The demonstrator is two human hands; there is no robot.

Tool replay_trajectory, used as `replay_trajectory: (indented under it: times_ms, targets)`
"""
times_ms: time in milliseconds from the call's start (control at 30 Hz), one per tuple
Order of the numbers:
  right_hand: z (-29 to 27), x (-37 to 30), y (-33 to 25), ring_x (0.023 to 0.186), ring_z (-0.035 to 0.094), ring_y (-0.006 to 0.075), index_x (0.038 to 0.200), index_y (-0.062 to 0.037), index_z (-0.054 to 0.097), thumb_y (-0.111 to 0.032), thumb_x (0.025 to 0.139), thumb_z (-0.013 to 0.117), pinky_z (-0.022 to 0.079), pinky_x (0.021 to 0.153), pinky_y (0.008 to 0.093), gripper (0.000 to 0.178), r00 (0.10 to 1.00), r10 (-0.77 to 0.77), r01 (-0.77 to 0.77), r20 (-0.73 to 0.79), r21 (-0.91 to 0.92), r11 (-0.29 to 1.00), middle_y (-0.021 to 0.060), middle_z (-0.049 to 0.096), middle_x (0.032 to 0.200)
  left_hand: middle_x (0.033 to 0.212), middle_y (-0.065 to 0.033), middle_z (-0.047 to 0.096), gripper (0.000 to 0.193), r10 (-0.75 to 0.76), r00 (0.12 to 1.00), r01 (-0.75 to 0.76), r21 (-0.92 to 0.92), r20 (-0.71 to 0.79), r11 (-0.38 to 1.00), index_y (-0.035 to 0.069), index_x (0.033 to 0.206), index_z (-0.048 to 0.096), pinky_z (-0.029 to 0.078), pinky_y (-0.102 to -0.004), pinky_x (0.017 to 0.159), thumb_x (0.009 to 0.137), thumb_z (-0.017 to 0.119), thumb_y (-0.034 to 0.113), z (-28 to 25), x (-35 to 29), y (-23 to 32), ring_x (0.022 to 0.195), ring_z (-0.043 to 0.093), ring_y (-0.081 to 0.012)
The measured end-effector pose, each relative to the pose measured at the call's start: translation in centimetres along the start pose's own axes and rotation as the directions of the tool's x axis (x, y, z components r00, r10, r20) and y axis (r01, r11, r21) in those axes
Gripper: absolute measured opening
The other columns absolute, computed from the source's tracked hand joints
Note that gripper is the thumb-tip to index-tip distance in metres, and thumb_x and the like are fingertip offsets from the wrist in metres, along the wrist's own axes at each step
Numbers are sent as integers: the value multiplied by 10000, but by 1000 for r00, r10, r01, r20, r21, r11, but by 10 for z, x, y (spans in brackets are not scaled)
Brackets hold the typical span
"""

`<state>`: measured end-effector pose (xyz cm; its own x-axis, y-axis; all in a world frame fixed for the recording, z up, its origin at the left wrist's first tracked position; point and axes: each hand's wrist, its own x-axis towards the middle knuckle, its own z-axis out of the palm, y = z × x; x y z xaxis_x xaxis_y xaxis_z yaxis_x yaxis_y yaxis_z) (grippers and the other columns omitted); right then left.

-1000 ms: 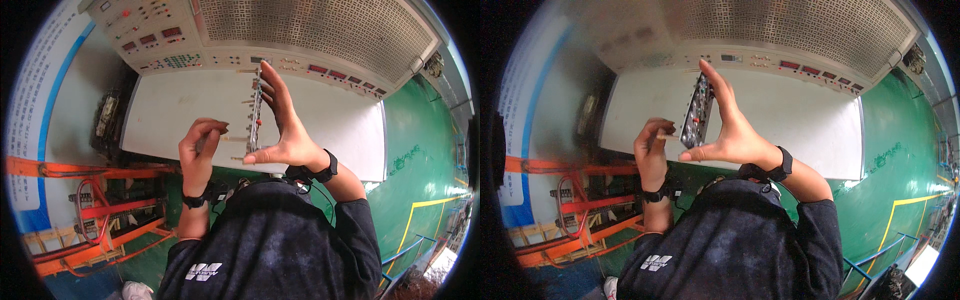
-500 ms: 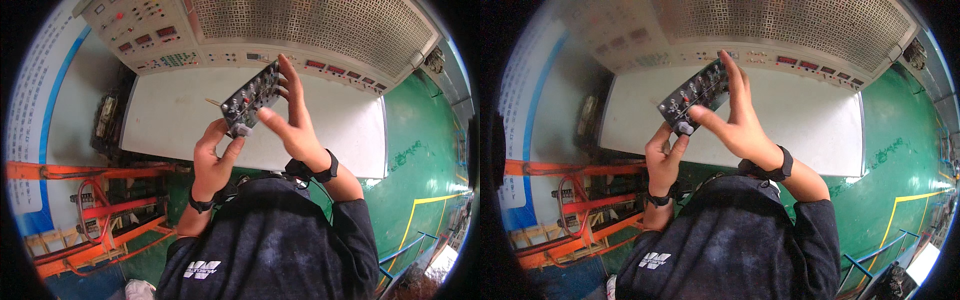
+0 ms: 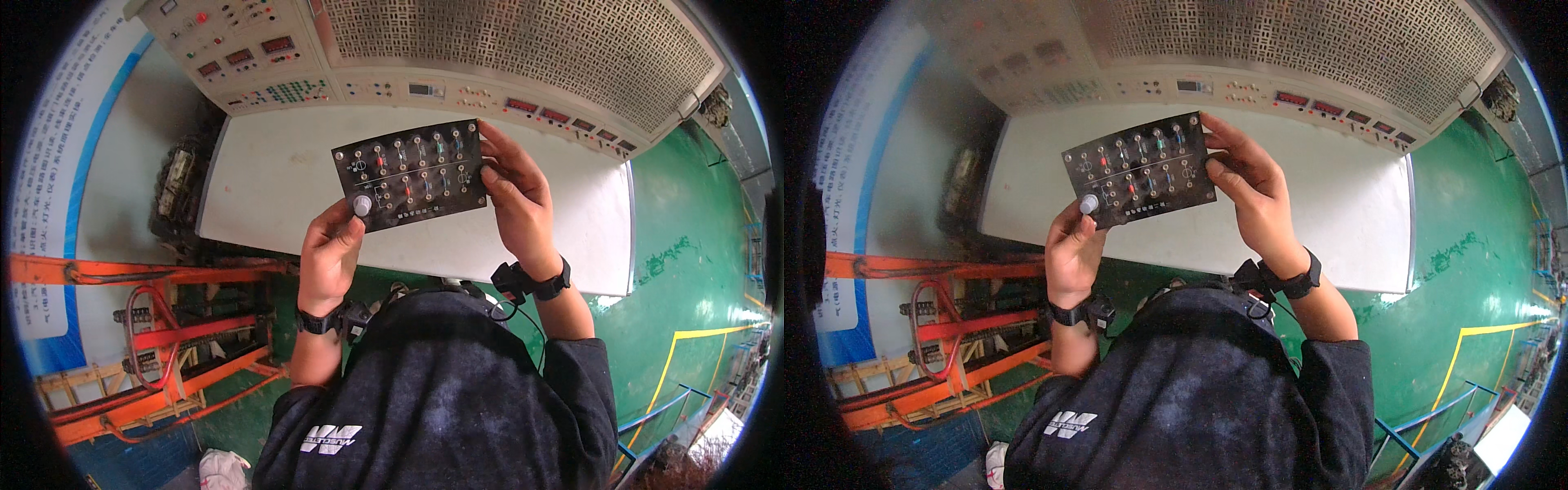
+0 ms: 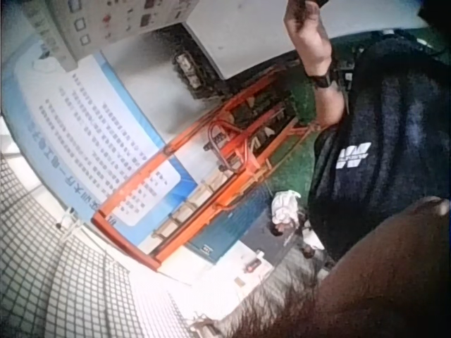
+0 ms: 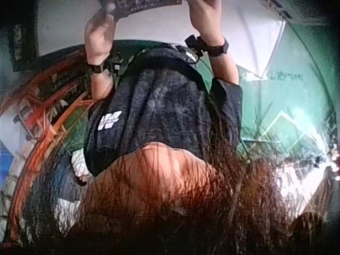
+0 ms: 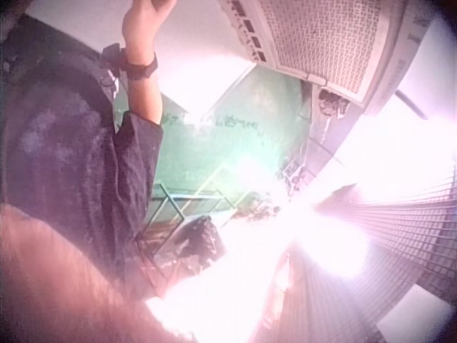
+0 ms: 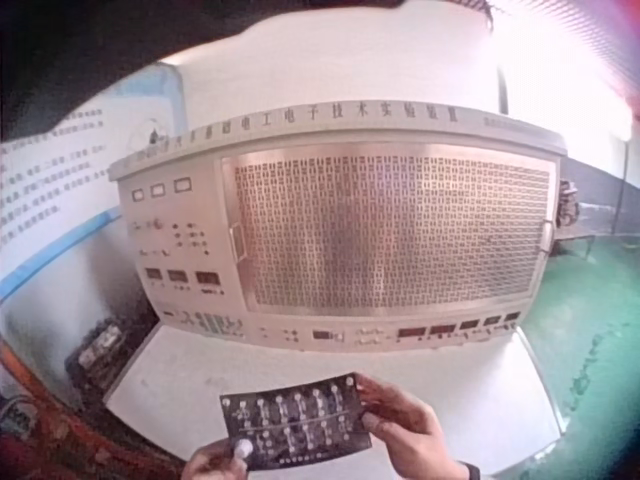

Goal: The person removes a circuit board from an electrical panel, turns it over with both hands to look at it, and presses it back into place. The person then rotates several knobs and operates switches on the control board while other people stand nearby.

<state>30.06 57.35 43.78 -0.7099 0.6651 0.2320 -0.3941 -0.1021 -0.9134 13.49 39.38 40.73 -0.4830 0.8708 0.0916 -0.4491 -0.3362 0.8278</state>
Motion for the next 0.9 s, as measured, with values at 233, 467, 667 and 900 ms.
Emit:
replay_trajectory:
  times_ms: [233,467,667,900]
  targets:
    - [-4,-5,1,1007,518,96,1358,-38,430,-15,899,513,411,883,237,467,1000,0,0,7,-41,999,45,548,1139,1157,-71,611,358,-4,1000,4,-35,18,999,-46,1212,539,346,-284,972,885,597,90,-2,-1,-1,1071,533,-139]
    - [-7,-10,-3,1002,525,107,1347,-23,420,-86,914,545,421,883,253,454,998,52,-51,31,-41,998,60,552,1133,1147,-69,615,337,16,999,-14,-64,35,998,-40,1209,544,355,-284,966,894,581,76,-5,-2,-2,1067,535,-139]
    - [-13,-7,-3,1025,515,127,1339,0,416,-89,905,559,414,897,265,465,998,-6,15,65,-139,990,55,536,1142,1132,-81,618,336,-35,998,37,-54,43,998,-42,1203,545,367,-291,955,899,575,99,-10,2,2,1065,541,-153]
    - [-26,-8,-9,805,566,110,1158,43,566,-174,934,550,473,730,253,312,967,254,-244,21,-217,945,31,602,853,1072,-82,626,345,-214,976,215,-66,27,974,-76,1165,544,378,-276,901,902,554,147,-12,10,5,1000,551,-151]
